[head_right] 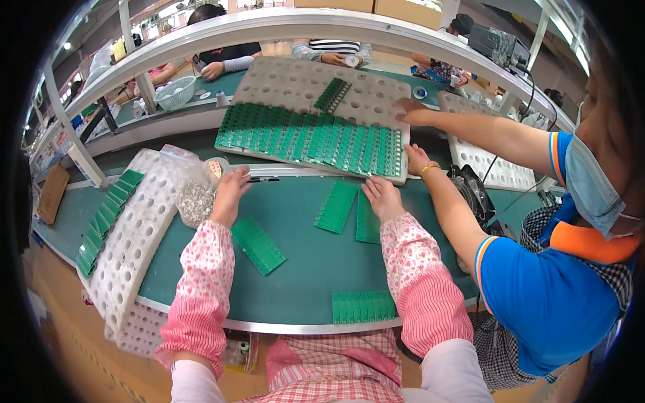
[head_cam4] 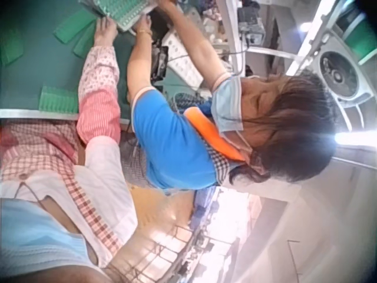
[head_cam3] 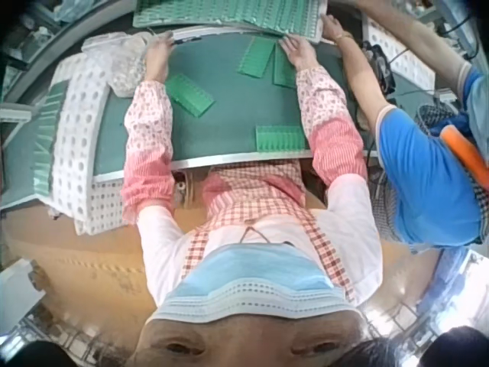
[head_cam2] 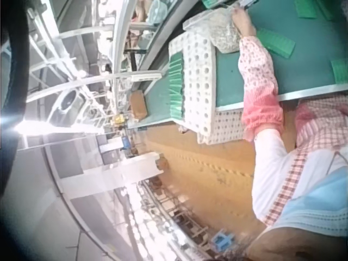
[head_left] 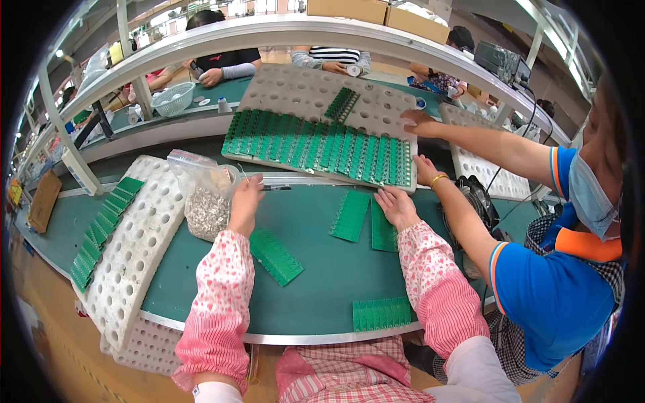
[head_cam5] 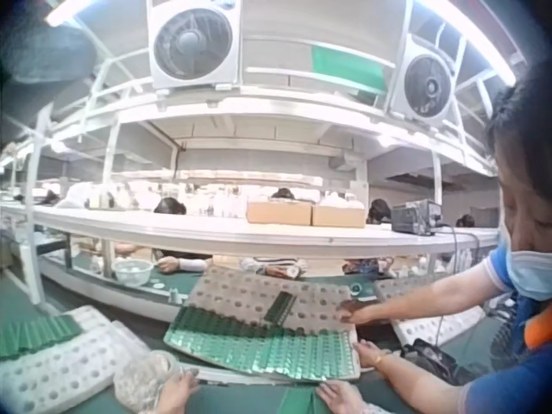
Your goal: The person assembles electronic components onto small circuit boards by hand, then solders them in place with a soldering iron and solder wire.
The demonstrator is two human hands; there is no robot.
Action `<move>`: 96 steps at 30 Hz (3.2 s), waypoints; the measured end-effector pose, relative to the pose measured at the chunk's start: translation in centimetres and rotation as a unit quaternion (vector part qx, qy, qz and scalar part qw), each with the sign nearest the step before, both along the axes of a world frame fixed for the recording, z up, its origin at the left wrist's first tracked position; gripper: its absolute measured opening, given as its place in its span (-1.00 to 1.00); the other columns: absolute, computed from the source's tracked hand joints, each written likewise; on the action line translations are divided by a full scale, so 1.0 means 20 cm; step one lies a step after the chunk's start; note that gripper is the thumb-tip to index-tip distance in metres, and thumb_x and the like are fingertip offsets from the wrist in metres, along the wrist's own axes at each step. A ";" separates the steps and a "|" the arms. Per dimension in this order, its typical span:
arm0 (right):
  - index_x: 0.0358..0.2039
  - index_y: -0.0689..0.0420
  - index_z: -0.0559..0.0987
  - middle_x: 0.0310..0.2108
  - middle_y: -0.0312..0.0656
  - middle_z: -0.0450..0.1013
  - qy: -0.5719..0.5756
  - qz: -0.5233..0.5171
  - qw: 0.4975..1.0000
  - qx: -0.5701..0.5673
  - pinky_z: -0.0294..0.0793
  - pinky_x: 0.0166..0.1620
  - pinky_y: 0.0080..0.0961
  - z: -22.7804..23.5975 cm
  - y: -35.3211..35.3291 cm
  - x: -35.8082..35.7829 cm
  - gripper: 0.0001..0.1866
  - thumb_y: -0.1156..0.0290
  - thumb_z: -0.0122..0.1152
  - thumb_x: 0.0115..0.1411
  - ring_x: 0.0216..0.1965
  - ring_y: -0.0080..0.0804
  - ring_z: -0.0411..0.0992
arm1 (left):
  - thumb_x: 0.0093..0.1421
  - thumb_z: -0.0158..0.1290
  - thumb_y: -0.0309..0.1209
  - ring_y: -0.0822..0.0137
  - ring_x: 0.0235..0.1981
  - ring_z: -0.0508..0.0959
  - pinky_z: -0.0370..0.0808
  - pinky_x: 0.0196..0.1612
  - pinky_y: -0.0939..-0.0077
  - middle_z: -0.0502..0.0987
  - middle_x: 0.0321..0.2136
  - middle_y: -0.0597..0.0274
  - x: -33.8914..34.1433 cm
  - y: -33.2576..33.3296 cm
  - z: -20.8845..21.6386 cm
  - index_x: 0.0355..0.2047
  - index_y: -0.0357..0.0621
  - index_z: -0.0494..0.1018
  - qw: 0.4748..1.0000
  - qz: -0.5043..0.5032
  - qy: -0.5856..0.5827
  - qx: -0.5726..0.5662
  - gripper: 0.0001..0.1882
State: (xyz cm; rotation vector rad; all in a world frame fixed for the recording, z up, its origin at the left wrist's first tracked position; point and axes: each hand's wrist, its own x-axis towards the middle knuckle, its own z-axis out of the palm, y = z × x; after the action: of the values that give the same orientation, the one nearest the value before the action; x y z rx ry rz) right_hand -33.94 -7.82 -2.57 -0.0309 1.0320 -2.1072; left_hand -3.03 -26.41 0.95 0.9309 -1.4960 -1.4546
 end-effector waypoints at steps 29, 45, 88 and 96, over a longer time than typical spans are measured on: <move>-0.32 0.26 0.31 -0.19 -0.08 0.26 -0.056 0.022 0.993 -0.102 0.34 0.16 -0.02 0.19 -0.25 0.04 -0.83 0.61 0.06 0.06 -0.06 -0.24 0.27 | 0.09 0.08 -0.40 0.14 -0.21 0.50 0.46 -0.16 0.28 0.47 -0.30 0.11 -0.10 -0.28 -0.06 -0.26 -0.28 0.35 0.981 0.079 -0.127 -0.121 -0.74; -0.16 0.21 0.30 -0.13 -0.01 0.23 -0.081 0.091 0.992 -0.038 0.41 -0.02 -0.31 0.25 -0.22 -0.01 -0.65 0.36 0.12 0.08 -0.10 -0.23 0.27 | -0.05 0.17 -0.50 -0.11 -0.33 0.53 0.28 -0.01 0.15 0.55 -0.40 -0.13 0.26 -0.21 -0.04 -0.22 -0.25 0.42 0.805 0.165 -0.460 -0.335 -0.66; -0.18 0.20 0.27 -0.20 -0.05 0.29 -0.030 0.130 0.989 0.062 0.41 -0.07 -0.35 0.18 -0.08 -0.13 -0.60 0.30 0.12 0.00 -0.18 -0.25 0.30 | -0.01 0.22 -0.25 0.18 -0.23 0.42 0.29 -0.17 0.28 0.43 -0.33 0.23 -0.43 0.45 0.06 -0.28 -0.10 0.45 0.799 0.066 -0.276 -0.530 -0.68; -0.06 0.27 0.25 -0.08 0.04 0.29 -0.078 0.075 0.994 0.022 0.39 0.07 -0.24 0.19 0.05 -0.04 -0.55 0.32 0.12 0.10 0.02 -0.15 0.30 | 0.09 0.14 -0.33 0.17 -0.24 0.45 0.30 -0.19 0.29 0.46 -0.30 0.21 -0.11 0.44 0.10 -0.32 -0.11 0.47 0.795 0.079 -0.267 -0.539 -0.81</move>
State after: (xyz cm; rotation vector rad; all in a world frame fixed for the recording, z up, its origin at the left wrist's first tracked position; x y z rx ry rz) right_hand -34.65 -6.79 1.16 0.0751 0.9536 -1.9190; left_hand -5.16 -17.68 2.90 0.6848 -2.1777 -0.0191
